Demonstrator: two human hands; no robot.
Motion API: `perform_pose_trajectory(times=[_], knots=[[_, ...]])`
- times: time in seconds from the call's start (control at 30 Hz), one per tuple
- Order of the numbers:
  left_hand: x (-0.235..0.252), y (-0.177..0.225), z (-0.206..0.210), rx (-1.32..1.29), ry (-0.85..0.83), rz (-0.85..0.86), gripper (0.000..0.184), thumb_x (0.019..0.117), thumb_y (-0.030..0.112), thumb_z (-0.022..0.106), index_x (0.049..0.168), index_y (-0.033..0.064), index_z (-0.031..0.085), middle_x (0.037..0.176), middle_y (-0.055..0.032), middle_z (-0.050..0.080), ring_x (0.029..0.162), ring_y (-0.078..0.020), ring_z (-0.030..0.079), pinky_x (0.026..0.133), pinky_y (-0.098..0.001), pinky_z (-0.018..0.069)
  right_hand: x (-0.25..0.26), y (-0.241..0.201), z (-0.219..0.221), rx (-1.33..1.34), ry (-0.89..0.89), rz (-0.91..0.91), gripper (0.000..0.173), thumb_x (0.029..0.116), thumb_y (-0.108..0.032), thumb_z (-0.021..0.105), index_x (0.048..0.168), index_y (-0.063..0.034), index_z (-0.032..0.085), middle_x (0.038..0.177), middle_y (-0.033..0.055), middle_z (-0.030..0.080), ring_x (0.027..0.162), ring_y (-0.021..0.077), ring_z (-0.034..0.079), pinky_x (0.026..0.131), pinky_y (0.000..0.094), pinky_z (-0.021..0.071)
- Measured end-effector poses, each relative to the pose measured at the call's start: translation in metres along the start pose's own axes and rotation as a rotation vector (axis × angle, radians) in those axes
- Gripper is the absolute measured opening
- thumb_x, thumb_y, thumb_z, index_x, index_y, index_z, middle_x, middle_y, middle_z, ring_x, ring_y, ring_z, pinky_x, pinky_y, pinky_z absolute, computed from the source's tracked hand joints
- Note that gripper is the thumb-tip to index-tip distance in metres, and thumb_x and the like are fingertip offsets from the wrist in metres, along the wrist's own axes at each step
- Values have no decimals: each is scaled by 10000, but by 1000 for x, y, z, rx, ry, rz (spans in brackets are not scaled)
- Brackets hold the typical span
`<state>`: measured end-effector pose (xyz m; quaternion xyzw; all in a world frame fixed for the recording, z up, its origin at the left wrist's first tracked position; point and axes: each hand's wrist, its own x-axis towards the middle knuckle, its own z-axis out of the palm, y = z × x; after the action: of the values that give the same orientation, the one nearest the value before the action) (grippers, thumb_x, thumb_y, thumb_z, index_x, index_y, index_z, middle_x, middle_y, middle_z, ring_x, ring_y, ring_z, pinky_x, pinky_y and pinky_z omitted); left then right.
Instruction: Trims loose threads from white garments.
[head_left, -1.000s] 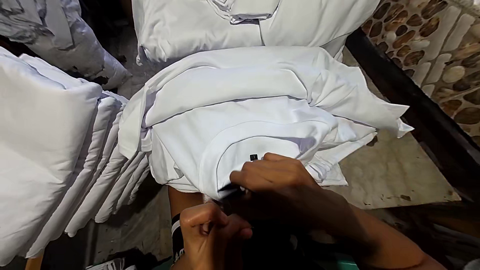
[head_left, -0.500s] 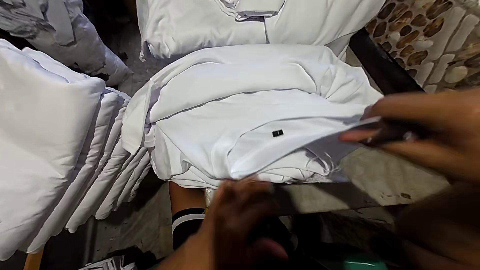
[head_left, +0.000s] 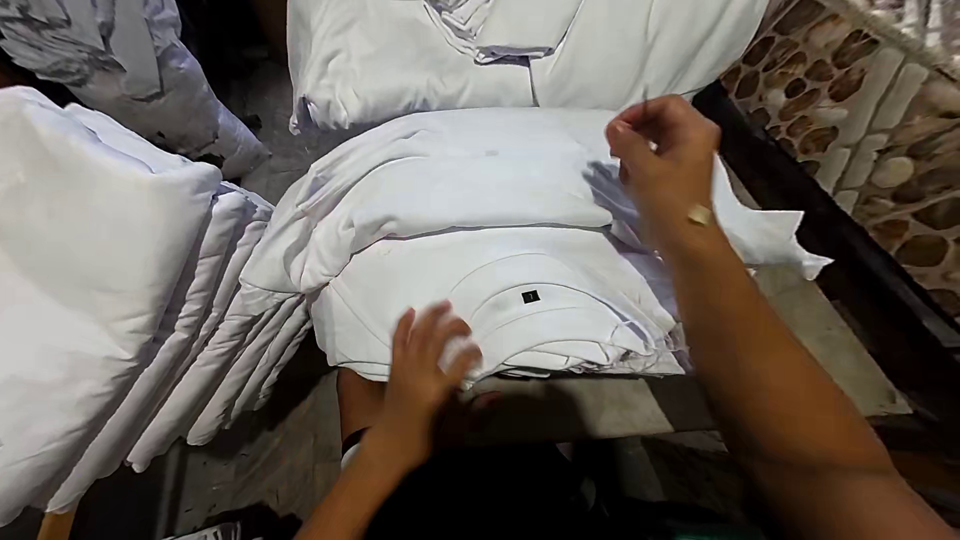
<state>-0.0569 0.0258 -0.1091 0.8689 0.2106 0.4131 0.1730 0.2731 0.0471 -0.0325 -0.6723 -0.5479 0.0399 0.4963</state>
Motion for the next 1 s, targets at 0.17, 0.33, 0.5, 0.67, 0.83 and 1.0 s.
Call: perform_pose_trajectory(times=[0.17, 0.33, 0.5, 0.67, 0.83, 1.0], knots=[[-13, 50, -41, -172, 132, 29, 323, 1064, 434, 496, 886, 166, 510, 822, 13, 552, 800, -72, 610, 768, -188, 532, -95, -37, -42, -85, -295, -297, 436, 1005, -403, 580, 1039, 25, 657, 716, 10, 543, 631, -27, 462, 582, 123, 401], [19, 30, -3, 404, 98, -325, 378, 939, 348, 558, 742, 35, 635, 557, -50, 536, 444, -154, 539, 394, -302, 378, -149, -36, -19, -339, -169, -223, 475, 1035, -423, 523, 969, 34, 632, 663, 109, 534, 535, 142, 452, 491, 273, 351], [31, 19, -9, -820, 634, -513, 280, 1080, 130, 426, 959, 183, 673, 832, 105, 715, 776, 28, 683, 730, -165, 576, -158, -32, -7, -293, -71, -236, 452, 1065, -330, 480, 770, 10, 519, 661, 114, 477, 586, 122, 454, 527, 228, 332], [33, 17, -4, -1499, 594, -561, 176, 1013, 338, 596, 1082, 216, 703, 983, 22, 746, 954, -97, 719, 881, -308, 590, -155, -31, -6, -300, -53, -291, 448, 1081, -261, 455, 726, 11, 480, 639, 121, 447, 583, 139, 449, 526, 236, 329], [33, 23, 2, -1070, 592, -233, 390, 880, 60, 761, 1213, 226, 641, 1072, 94, 756, 871, -9, 724, 770, -186, 605, -155, -73, 6, -362, -20, -315, 363, 1037, -289, 555, 820, 1, 579, 660, 140, 534, 558, 197, 499, 496, 296, 371], [24, 24, -8, -884, 522, -237, 102, 998, 328, 628, 983, 266, 706, 997, 180, 685, 950, 69, 639, 848, -153, 539, -145, -112, 42, -212, -122, -405, 369, 1054, -419, 498, 1074, -69, 616, 868, 116, 645, 737, 201, 590, 649, 319, 427]])
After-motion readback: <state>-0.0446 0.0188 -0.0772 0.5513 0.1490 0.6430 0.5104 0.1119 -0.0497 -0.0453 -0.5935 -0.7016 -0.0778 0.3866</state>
